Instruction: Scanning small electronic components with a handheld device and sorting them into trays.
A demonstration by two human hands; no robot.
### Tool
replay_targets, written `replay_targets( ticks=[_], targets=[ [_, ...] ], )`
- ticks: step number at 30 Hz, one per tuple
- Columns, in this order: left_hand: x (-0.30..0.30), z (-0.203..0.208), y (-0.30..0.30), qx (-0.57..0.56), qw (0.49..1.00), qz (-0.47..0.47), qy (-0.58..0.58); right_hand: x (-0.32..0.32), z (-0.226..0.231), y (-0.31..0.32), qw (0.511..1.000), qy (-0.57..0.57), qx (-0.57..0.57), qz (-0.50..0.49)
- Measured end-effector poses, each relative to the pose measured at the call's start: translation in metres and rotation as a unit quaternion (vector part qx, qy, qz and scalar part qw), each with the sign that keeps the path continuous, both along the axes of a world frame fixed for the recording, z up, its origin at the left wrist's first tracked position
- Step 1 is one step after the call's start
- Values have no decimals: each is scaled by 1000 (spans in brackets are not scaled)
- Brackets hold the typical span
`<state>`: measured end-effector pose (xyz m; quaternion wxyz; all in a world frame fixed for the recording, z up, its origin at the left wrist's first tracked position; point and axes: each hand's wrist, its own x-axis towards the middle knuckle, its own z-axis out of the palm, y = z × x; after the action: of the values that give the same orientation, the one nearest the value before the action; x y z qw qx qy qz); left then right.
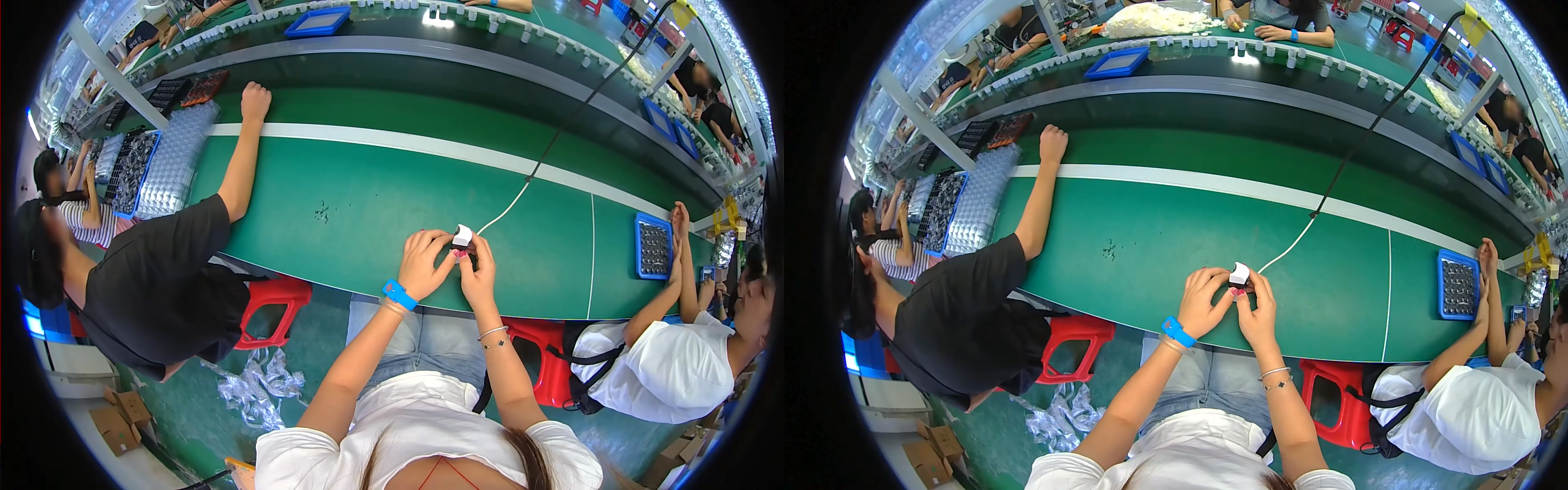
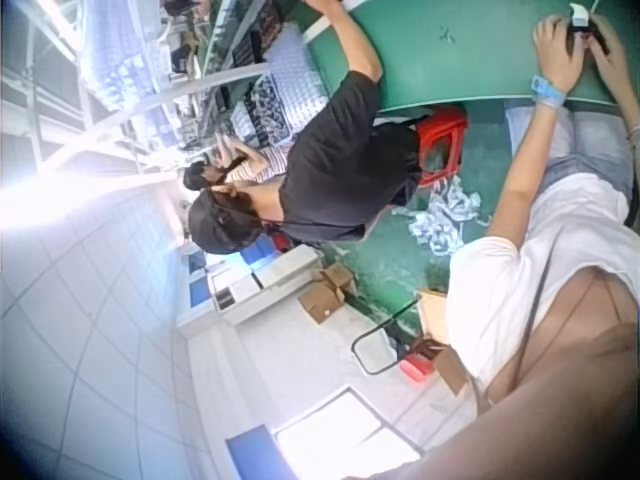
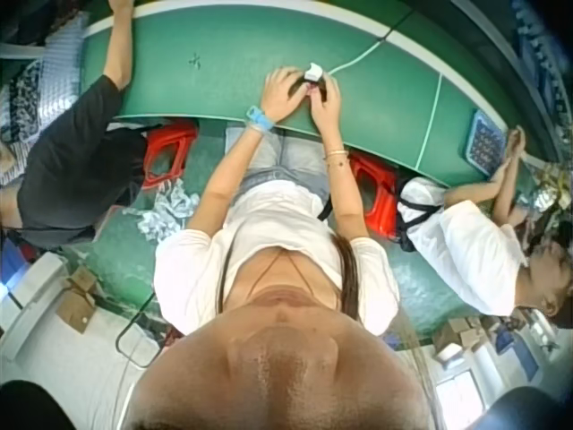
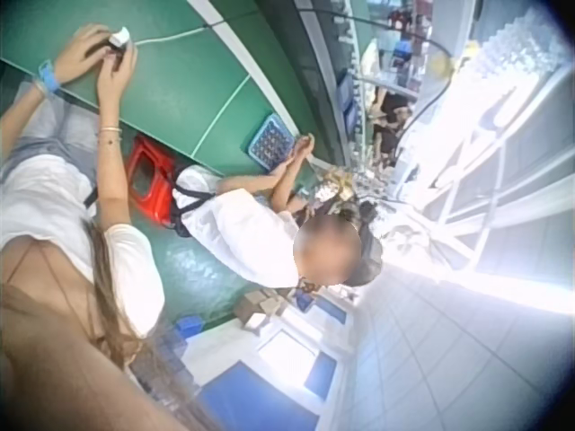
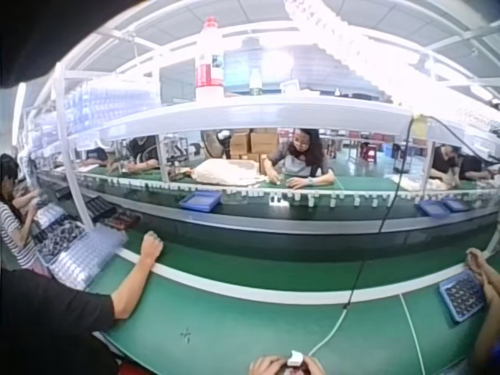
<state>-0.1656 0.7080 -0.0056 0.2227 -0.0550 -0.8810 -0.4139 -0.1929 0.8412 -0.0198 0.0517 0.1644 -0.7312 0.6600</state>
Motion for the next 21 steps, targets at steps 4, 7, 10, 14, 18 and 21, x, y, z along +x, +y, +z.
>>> replay_targets(
  ticks=[4,7,10,14,18,21],
  targets=[
    [1,2,1,-1,1000,0,-3,1,4,0,1000,-2,-3,-1],
    [1,2,5,2,1000,-8,-15,0,2,5,1000,1,-4,-1],
    [-1,3,11,1,1000,-8,-10,0,11,10,1000,-10,-3,-7],
    [-2,15,33,4,1000,-19,-2,-3,5,36,1000,-4,-3,-5],
    [-5,22,64,112,993,-2,-18,-3,5,72,998,-12,-53,-24],
    [-8,29,91,160,987,22,-26,1,25,99,998,30,-48,-32]
  ],
)
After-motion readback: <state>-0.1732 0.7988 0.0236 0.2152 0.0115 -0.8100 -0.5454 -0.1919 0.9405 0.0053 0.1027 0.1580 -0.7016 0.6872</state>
